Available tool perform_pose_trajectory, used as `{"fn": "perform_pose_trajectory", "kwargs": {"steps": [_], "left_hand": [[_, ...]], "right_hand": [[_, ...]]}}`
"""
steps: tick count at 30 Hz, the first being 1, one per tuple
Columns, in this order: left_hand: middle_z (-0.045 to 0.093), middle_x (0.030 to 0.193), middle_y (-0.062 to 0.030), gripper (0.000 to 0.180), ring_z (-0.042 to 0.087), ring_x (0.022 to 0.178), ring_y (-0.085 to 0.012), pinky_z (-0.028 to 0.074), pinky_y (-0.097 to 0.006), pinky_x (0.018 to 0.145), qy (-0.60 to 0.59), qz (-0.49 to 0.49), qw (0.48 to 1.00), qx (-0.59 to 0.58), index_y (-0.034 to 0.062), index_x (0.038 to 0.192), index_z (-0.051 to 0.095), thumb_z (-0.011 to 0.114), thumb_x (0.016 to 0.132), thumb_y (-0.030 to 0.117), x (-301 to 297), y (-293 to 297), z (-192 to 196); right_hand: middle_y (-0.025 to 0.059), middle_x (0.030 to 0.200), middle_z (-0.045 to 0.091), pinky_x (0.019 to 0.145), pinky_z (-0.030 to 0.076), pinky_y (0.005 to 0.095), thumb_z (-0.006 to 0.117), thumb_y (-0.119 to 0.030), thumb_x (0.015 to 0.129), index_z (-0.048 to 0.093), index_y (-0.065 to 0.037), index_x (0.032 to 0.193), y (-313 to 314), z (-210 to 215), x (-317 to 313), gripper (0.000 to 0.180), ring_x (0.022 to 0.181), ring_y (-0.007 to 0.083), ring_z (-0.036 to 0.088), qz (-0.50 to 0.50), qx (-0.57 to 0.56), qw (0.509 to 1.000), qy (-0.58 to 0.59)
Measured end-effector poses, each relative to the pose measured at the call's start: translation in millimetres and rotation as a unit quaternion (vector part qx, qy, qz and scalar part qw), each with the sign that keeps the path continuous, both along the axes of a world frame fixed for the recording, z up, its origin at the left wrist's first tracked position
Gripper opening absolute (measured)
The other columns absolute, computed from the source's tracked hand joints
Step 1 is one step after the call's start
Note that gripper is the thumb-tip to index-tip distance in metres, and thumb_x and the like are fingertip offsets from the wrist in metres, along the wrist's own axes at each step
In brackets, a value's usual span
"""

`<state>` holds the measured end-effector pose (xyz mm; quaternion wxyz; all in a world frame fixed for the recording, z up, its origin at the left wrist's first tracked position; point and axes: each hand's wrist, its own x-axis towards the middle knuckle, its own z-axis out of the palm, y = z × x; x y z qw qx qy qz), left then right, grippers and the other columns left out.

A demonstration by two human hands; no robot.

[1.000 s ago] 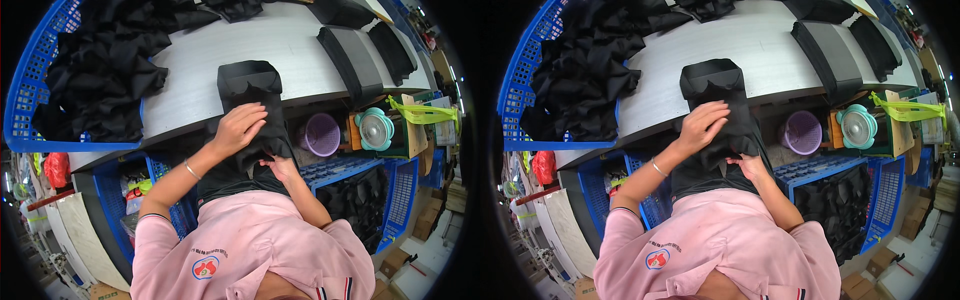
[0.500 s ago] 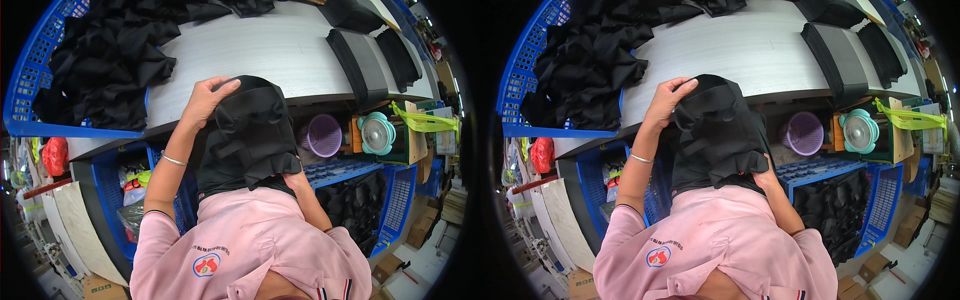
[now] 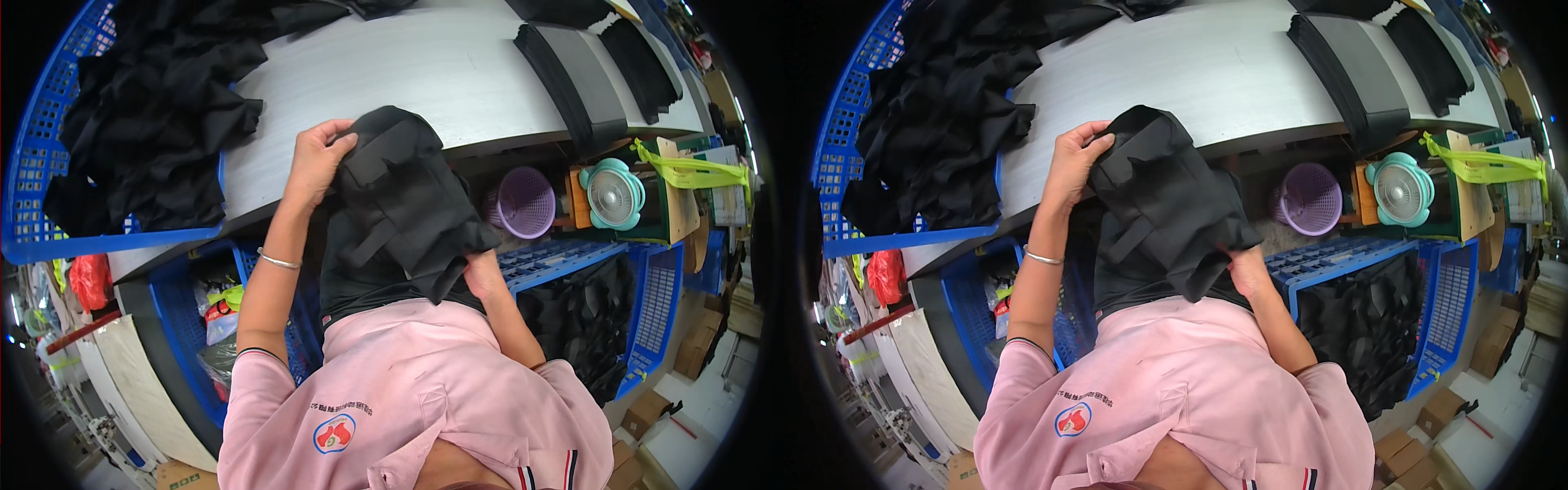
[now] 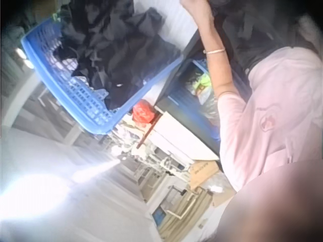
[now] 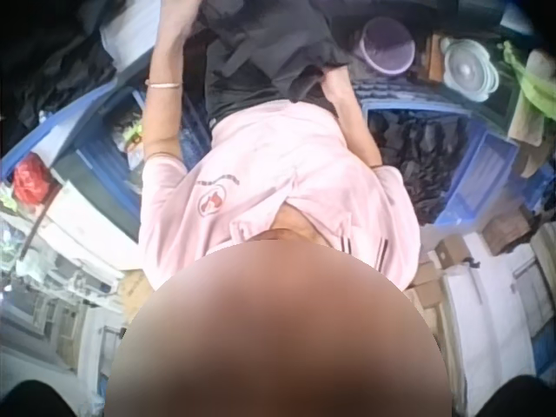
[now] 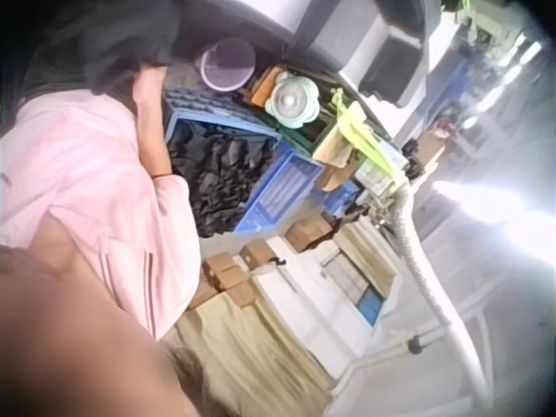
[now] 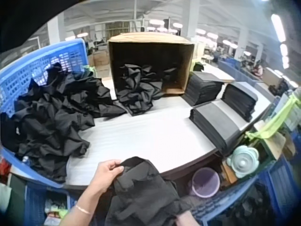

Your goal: The person is inspecting and folding black fabric garment components at a manufacturing workstation.

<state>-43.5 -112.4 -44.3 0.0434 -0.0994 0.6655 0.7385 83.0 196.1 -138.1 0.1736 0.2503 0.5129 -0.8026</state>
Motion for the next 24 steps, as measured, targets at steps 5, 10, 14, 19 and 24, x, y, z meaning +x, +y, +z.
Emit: {"fn": "perform_pose_trajectory", "kwargs": {"steps": [5, 10, 14, 19, 24], "left_hand": [[0.072, 0.092, -0.0052, 0.027, 0.065, 0.078, -0.0082, 0.054, -0.023, 0.07, -0.074, -0.062, 0.995, 0.029, -0.0036, 0.109, 0.069, 0.077, 0.087, 0.01, -14.8, -4.4, 15.9], [0.07, 0.075, -0.0013, 0.013, 0.061, 0.065, -0.006, 0.049, -0.022, 0.06, -0.06, -0.057, 0.993, -0.081, -0.0025, 0.087, 0.073, 0.078, 0.086, 0.01, -31.2, -14.8, -11.9], [0.071, 0.087, -0.0028, 0.017, 0.062, 0.075, -0.0076, 0.051, -0.024, 0.071, 0.001, 0.016, 0.995, -0.103, -0.0045, 0.1, 0.071, 0.073, 0.089, 0.008, -28.4, -11.0, -10.4], [0.07, 0.114, -0.01, 0.021, 0.066, 0.1, -0.019, 0.052, -0.031, 0.088, 0.297, 0.159, 0.883, -0.327, 0.0027, 0.114, 0.069, 0.062, 0.095, 0.002, 27.6, 37.6, 34.4], [0.052, 0.145, -0.0147, 0.054, 0.046, 0.138, -0.0332, 0.036, -0.047, 0.115, 0.423, -0.204, 0.752, -0.462, 0.0099, 0.14, 0.055, 0.063, 0.088, -0.002, 25.7, 82.7, 9.3]], "right_hand": [[0.0071, 0.11, 0.071, 0.088, 0.051, 0.0303, 0.077, -0.004, 0.081, 0.069, 0.004, 0.115, 5.7, 37.5, -26.7, 0.035, 0.099, 0.0164, 0.064, 0.072, 0.096, 0.989, 0.084], [0.0066, 0.108, 0.071, 0.09, 0.05, 0.0301, 0.075, -0.001, 0.082, 0.069, 0.004, 0.112, 0.2, 45.2, -42.1, 0.031, 0.098, 0.0164, 0.064, 0.083, 0.083, 0.985, 0.125], [0.0058, 0.11, 0.069, 0.092, 0.049, 0.0319, 0.071, 0.004, 0.083, 0.066, 0.001, 0.114, -4.2, 19.5, -40.7, 0.032, 0.102, 0.0173, 0.063, 0.011, 0.023, 0.995, 0.092], [0.0052, 0.106, 0.07, 0.088, 0.051, 0.0317, 0.071, 0.001, 0.084, 0.068, 0.002, 0.111, 8.7, 20.5, -42.6, 0.028, 0.097, 0.0164, 0.064, 0.017, 0.068, 0.993, 0.091], [0.0043, 0.095, 0.072, 0.078, 0.051, 0.027, 0.071, -0.009, 0.088, 0.07, 0.005, 0.11, -15.0, 31.7, -45.1, 0.025, 0.086, 0.0101, 0.063, 0.049, 0.102, 0.98, 0.164]]}}
